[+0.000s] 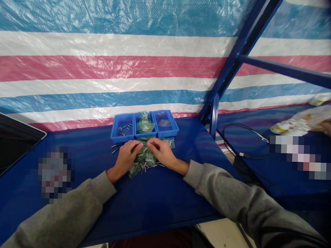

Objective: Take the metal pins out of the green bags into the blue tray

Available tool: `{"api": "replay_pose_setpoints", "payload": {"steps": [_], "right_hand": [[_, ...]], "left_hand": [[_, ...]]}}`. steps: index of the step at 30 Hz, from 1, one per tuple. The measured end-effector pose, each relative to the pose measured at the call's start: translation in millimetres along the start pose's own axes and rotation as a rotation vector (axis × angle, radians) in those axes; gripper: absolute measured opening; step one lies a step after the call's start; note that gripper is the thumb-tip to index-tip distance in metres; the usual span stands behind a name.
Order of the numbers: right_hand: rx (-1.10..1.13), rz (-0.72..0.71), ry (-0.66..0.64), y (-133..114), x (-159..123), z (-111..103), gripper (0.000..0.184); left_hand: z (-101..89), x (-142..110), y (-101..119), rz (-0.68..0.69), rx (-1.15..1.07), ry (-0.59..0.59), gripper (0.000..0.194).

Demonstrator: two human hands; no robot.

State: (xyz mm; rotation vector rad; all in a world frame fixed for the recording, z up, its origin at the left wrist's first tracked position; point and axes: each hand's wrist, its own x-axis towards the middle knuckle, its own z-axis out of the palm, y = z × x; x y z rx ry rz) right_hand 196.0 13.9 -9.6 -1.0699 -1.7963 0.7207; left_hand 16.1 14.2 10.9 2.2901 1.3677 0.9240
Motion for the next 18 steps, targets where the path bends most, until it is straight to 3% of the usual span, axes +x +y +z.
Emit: {"api": "replay_pose_setpoints", "payload": {"steps": [11, 18], "right_hand": [[-0.024, -0.016, -0.017, -3.5, 0.4, -2.5, 0.031], [0.012, 0.008, -0.012, -2.9, -1.8, -0.1, 0.023]], "left_hand": [[-0.1, -1.4, 1.4, -0.012, -0.029, 0.017, 0.022], [-1.4, -2.0, 0.3, 0.019, 0.009, 0.048, 0.027]]}}
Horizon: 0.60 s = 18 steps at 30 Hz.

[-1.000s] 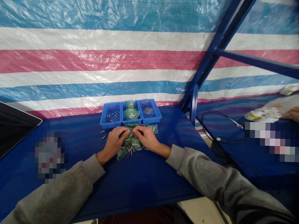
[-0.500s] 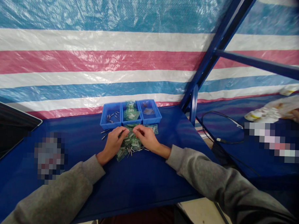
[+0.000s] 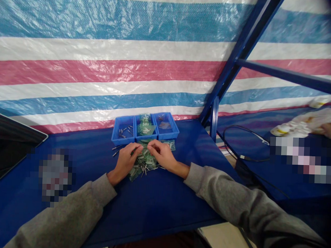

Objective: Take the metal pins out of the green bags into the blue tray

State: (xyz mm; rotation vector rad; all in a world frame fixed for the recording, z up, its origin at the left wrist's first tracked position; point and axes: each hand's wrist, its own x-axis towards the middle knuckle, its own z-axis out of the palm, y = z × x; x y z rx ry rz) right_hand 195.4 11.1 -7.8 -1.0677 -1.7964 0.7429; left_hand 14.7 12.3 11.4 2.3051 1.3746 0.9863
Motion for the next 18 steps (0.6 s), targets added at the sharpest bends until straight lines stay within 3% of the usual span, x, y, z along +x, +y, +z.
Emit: {"api": "replay_pose_setpoints", "payload": {"steps": [18], "right_hand": [[-0.048, -0.038, -0.026, -0.2, 1.1, -0.9, 0.027]], "left_hand": [[0.0, -2.8, 0.8, 0.028, -0.031, 0.057, 0.023]]}}
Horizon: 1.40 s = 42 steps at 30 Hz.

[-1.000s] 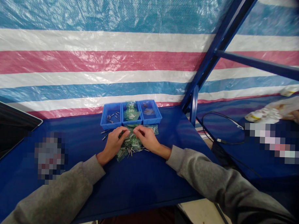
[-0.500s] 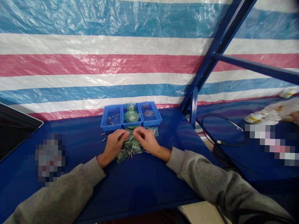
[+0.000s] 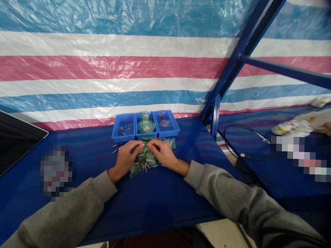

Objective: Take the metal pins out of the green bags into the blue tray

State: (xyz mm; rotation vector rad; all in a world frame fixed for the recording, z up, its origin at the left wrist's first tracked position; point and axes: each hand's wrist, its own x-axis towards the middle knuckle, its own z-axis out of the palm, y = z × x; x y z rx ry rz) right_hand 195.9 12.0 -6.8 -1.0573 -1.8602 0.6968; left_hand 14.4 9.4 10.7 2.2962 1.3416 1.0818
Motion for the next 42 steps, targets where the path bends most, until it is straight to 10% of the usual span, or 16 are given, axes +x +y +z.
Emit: {"api": "replay_pose_setpoints", "payload": {"steps": [42], "right_hand": [[0.001, -0.044, -0.003, -2.9, -0.5, -0.2, 0.027]], "left_hand": [[-5.4, -7.3, 6.8, -0.068, -0.103, 0.028, 0.018]]}}
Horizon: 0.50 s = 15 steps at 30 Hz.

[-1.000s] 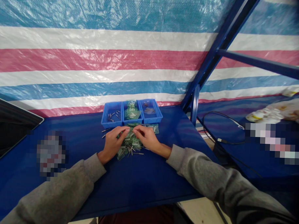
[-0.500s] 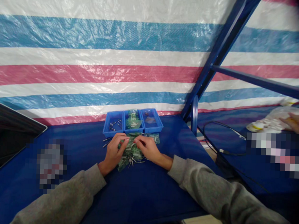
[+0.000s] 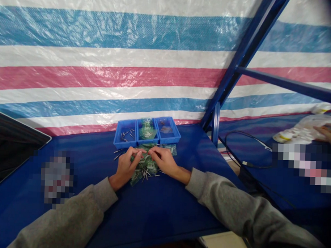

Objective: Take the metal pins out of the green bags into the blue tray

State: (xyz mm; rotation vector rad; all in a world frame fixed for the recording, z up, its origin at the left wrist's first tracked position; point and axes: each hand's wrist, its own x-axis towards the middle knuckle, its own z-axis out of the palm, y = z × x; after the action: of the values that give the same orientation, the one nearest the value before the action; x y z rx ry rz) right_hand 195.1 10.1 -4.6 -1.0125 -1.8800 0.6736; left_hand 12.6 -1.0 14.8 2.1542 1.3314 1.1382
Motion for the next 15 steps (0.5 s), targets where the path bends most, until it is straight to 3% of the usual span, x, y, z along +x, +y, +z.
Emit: {"api": "replay_pose_setpoints", "payload": {"steps": [15], "right_hand": [[-0.046, -0.021, -0.028, 4.4, -0.4, 2.4, 0.028]], "left_hand": [[2.5, 1.2, 0.5, 0.011, 0.004, -0.036, 0.020]]}}
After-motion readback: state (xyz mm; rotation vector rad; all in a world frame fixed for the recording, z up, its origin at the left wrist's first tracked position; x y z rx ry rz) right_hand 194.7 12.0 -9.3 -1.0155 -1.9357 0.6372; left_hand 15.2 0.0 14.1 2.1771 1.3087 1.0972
